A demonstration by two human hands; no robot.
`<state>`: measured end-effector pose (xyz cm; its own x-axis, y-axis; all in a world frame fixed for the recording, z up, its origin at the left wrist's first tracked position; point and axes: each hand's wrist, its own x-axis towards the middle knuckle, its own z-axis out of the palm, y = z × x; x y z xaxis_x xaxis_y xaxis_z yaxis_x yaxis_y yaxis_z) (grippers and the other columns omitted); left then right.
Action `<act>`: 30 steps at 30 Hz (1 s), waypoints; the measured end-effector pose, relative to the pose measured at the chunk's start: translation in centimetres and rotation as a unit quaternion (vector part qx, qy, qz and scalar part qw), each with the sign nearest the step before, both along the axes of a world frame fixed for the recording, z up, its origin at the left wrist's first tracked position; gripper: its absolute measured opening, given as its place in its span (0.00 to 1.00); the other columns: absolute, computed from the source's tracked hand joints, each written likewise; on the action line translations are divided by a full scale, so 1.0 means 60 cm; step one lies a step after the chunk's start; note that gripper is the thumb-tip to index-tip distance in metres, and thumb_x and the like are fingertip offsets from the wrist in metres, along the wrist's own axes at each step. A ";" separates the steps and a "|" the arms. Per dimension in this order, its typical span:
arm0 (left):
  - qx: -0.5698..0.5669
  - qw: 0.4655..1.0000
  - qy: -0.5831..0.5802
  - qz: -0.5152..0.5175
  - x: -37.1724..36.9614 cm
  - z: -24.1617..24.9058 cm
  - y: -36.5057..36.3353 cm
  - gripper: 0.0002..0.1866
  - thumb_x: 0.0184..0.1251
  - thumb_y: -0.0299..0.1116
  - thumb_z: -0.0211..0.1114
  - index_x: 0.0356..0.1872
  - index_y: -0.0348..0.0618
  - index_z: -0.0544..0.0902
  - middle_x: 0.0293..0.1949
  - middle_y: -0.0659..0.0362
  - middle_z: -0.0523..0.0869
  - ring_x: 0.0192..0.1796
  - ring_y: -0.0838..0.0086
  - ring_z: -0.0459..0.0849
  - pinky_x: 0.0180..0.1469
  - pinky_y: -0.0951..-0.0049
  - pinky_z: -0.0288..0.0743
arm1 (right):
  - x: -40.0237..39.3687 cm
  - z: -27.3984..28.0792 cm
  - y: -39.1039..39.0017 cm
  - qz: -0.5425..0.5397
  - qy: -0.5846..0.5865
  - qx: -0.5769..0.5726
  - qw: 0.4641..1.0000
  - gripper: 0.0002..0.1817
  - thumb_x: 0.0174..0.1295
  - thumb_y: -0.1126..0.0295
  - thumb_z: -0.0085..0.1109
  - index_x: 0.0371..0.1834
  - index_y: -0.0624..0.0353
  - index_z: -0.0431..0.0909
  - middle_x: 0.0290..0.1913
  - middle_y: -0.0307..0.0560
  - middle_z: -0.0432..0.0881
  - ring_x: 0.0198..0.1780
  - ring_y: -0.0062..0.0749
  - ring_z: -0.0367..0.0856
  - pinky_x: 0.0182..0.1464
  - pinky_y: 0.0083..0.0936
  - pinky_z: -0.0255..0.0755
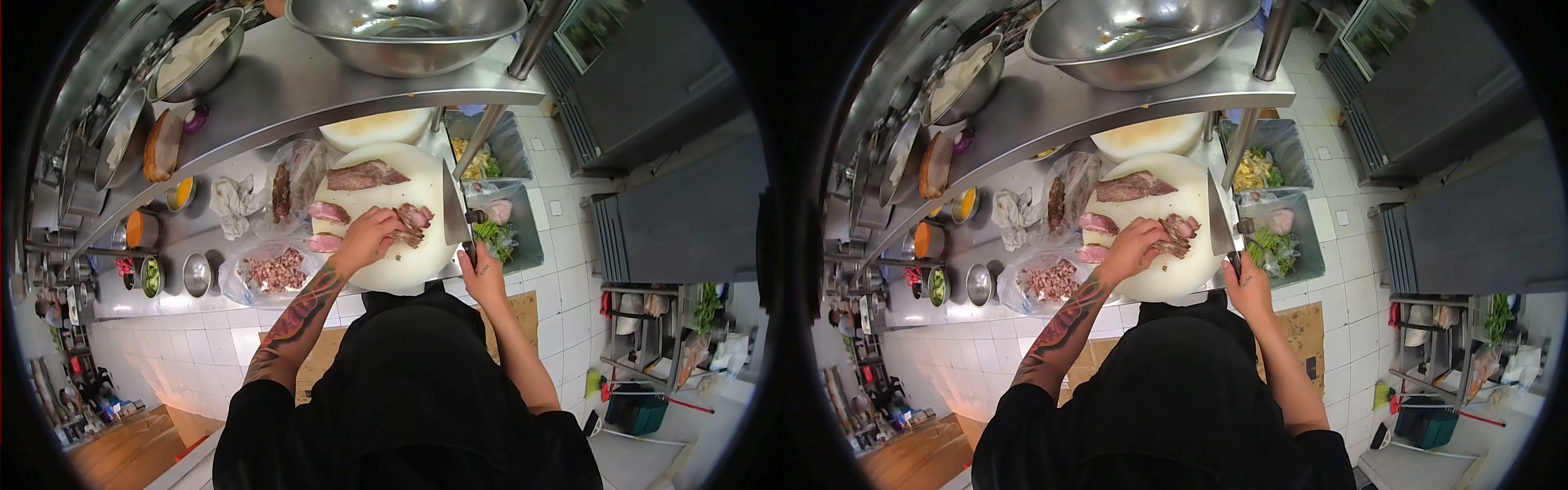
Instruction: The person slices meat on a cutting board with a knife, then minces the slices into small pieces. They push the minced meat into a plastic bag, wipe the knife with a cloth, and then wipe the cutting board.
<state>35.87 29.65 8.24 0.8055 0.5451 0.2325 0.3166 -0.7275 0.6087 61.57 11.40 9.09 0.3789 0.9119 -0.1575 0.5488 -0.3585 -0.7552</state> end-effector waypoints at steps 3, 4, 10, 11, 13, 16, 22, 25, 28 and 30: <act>0.025 0.999 -0.025 -0.002 -0.005 0.004 -0.003 0.16 0.60 0.22 0.76 0.50 0.45 0.88 0.49 0.54 0.88 0.57 0.51 0.85 0.62 0.55 0.81 | 0.000 0.003 0.000 -0.002 -0.003 0.005 1.000 0.19 0.81 0.57 0.63 0.48 0.65 0.77 0.34 0.67 0.87 0.40 0.73 0.87 0.44 0.58 0.77; 0.024 0.999 -0.025 -0.001 -0.010 0.006 -0.007 0.16 0.60 0.22 0.76 0.50 0.45 0.88 0.49 0.54 0.88 0.57 0.51 0.85 0.62 0.55 0.81 | 0.001 0.001 0.000 -0.002 -0.002 0.004 1.000 0.19 0.81 0.57 0.63 0.48 0.65 0.77 0.34 0.67 0.87 0.40 0.73 0.87 0.44 0.58 0.77; -0.351 0.926 -0.073 0.119 -0.092 0.001 -0.090 0.13 0.74 0.30 0.77 0.54 0.39 0.88 0.43 0.51 0.92 0.41 0.69 0.91 0.46 0.69 0.84 | 0.008 -0.002 0.001 0.000 0.022 -0.011 1.000 0.19 0.80 0.56 0.63 0.50 0.65 0.78 0.35 0.67 0.88 0.41 0.73 0.88 0.45 0.58 0.78; -0.424 0.883 -0.104 0.172 -0.106 -0.009 -0.114 0.15 0.75 0.32 0.77 0.56 0.38 0.87 0.43 0.51 0.92 0.41 0.73 0.90 0.45 0.72 0.82 | 0.010 -0.002 0.001 0.004 0.018 0.004 1.000 0.19 0.80 0.56 0.63 0.52 0.65 0.79 0.35 0.68 0.88 0.42 0.73 0.88 0.45 0.57 0.78; -0.491 0.831 -0.131 0.228 -0.114 -0.009 -0.139 0.16 0.76 0.33 0.78 0.57 0.36 0.87 0.43 0.51 0.92 0.40 0.77 0.89 0.44 0.74 0.81 | 0.014 -0.002 0.002 0.011 0.019 0.019 1.000 0.19 0.80 0.56 0.63 0.53 0.65 0.79 0.36 0.68 0.89 0.43 0.73 0.88 0.46 0.57 0.79; -0.159 0.927 0.056 0.336 -0.100 0.010 -0.165 0.17 0.70 0.30 0.78 0.56 0.39 0.87 0.47 0.49 0.92 0.43 0.55 0.91 0.48 0.61 0.85 | 0.027 -0.006 0.005 0.028 0.035 0.001 0.999 0.19 0.79 0.56 0.64 0.56 0.64 0.80 0.37 0.68 0.89 0.44 0.73 0.88 0.47 0.57 0.80; 0.098 0.954 0.000 0.282 -0.056 0.025 -0.158 0.23 0.60 0.21 0.76 0.59 0.43 0.88 0.59 0.48 0.87 0.63 0.49 0.85 0.63 0.52 0.81 | 0.050 -0.016 0.015 0.105 -0.002 0.025 0.994 0.21 0.80 0.55 0.63 0.58 0.64 0.78 0.35 0.69 0.88 0.41 0.74 0.88 0.45 0.60 0.80; 0.045 0.981 -0.004 0.186 -0.008 0.041 -0.114 0.26 0.59 0.20 0.78 0.61 0.42 0.87 0.61 0.49 0.86 0.64 0.48 0.84 0.67 0.52 0.81 | 0.053 -0.009 0.021 0.118 -0.009 0.028 0.993 0.20 0.80 0.55 0.62 0.57 0.64 0.78 0.34 0.70 0.88 0.39 0.74 0.88 0.44 0.61 0.79; 0.054 0.990 0.035 0.129 0.034 0.040 -0.067 0.29 0.56 0.20 0.79 0.62 0.43 0.86 0.64 0.51 0.83 0.67 0.48 0.82 0.69 0.53 0.80 | 0.056 -0.004 0.025 0.118 0.022 0.019 0.993 0.20 0.80 0.55 0.63 0.55 0.65 0.78 0.34 0.70 0.88 0.40 0.74 0.88 0.44 0.61 0.79; 0.013 0.991 0.068 0.111 0.035 0.017 -0.045 0.30 0.56 0.21 0.80 0.63 0.44 0.86 0.65 0.52 0.83 0.68 0.49 0.81 0.70 0.53 0.79 | 0.057 0.002 0.025 0.137 -0.028 0.020 0.990 0.20 0.80 0.56 0.62 0.54 0.66 0.78 0.34 0.69 0.88 0.40 0.73 0.88 0.44 0.60 0.79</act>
<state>37.95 26.98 9.26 0.6913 0.7078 0.1453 0.5489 -0.6452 0.5315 64.99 12.91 9.21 0.1239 0.9867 -0.1048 0.6627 -0.1609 -0.7314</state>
